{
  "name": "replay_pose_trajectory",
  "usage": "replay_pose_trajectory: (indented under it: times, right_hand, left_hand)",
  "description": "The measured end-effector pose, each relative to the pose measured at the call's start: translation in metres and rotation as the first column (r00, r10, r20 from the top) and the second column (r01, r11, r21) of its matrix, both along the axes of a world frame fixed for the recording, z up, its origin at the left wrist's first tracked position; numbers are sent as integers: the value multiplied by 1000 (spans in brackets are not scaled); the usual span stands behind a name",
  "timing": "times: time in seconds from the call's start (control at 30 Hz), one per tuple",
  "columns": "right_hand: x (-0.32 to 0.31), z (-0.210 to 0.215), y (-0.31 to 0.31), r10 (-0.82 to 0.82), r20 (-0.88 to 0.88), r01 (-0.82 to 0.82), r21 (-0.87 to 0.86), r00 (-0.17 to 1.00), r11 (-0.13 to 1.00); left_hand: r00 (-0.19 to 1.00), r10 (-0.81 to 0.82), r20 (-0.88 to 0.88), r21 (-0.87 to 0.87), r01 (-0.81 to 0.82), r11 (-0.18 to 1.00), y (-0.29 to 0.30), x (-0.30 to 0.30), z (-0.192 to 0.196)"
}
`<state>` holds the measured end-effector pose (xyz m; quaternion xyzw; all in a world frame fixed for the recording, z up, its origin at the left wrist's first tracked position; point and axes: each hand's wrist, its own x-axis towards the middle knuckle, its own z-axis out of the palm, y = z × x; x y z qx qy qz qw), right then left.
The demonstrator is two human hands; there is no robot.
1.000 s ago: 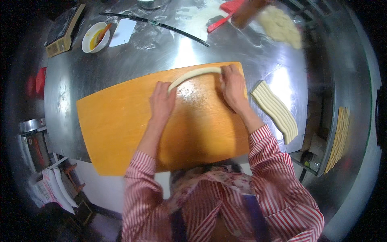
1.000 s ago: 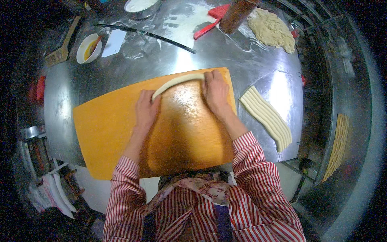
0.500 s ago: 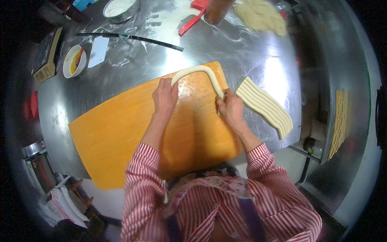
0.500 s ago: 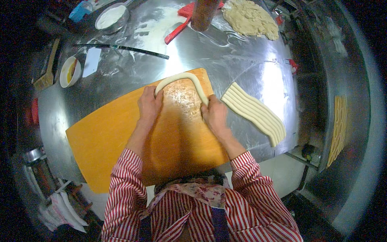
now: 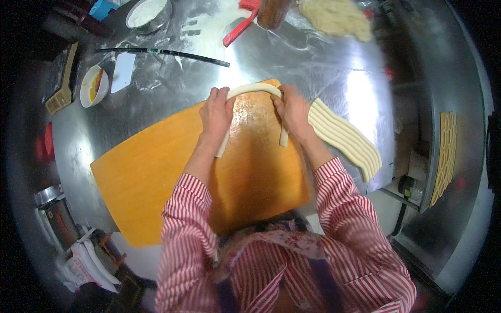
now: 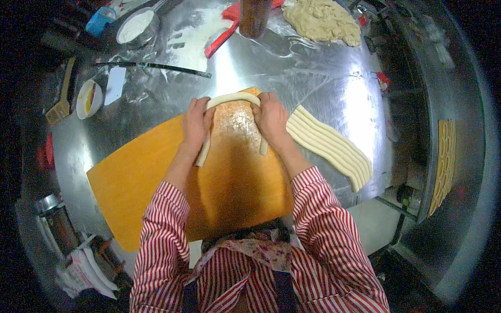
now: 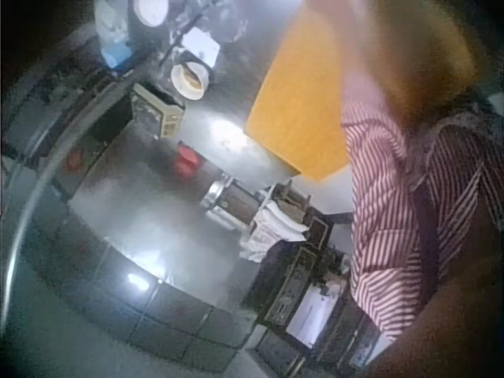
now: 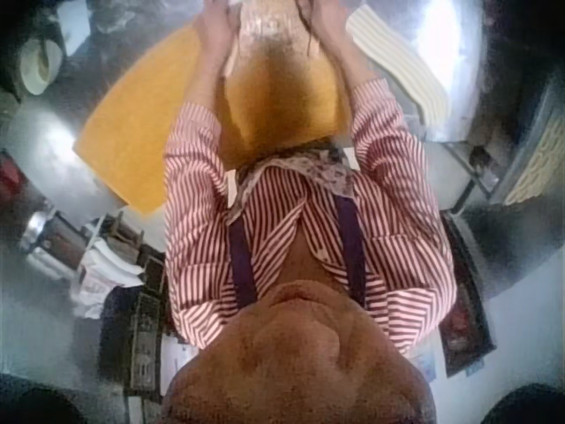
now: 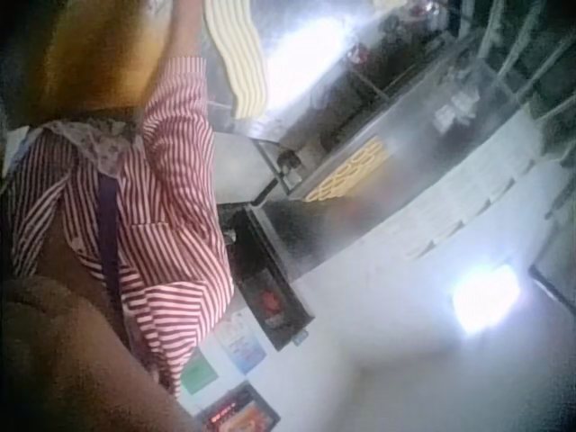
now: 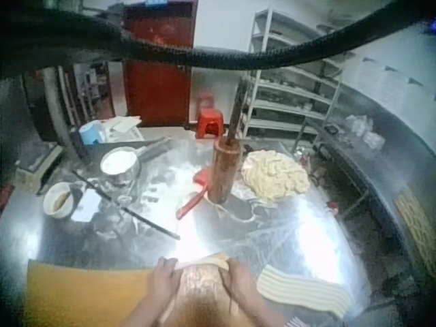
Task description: The person shapes long strips of dough into circular rings on a wooden board. They roll the dough strips by hand, form them into loops, and pinch the ends to seal them. The finished rings are arranged in rows on the board.
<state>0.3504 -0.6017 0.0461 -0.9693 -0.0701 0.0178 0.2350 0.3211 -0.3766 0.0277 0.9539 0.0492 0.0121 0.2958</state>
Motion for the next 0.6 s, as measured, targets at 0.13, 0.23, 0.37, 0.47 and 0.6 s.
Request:
replay_pose_trajectory:
  times: [0.13,0.23,0.37,0.47,0.6]
  right_hand:
    - [-19,17,-21,34,13,-33,-22,999,999]
    - [-54,37,-34,71,-188,-94,-114,979,989]
    - [-82,5,-31,135,-244,-144,-23,960,989]
    - [-72,0,-29,0,-233,25,106,973,994]
    - [-66,32,-39,6,-342,42,133,940,990]
  left_hand:
    - [999,9,-35,40,-8,999,21,-26,16]
    - [946,-63,-318,108,102,989,19,-65,48]
    - [930,-46,-364,16,56,998,10,-96,32]
    - [936,104,-336,-285,-206,936,-25,-101,28]
    - [975,86,-203,-409,-165,898,-35,-105,33]
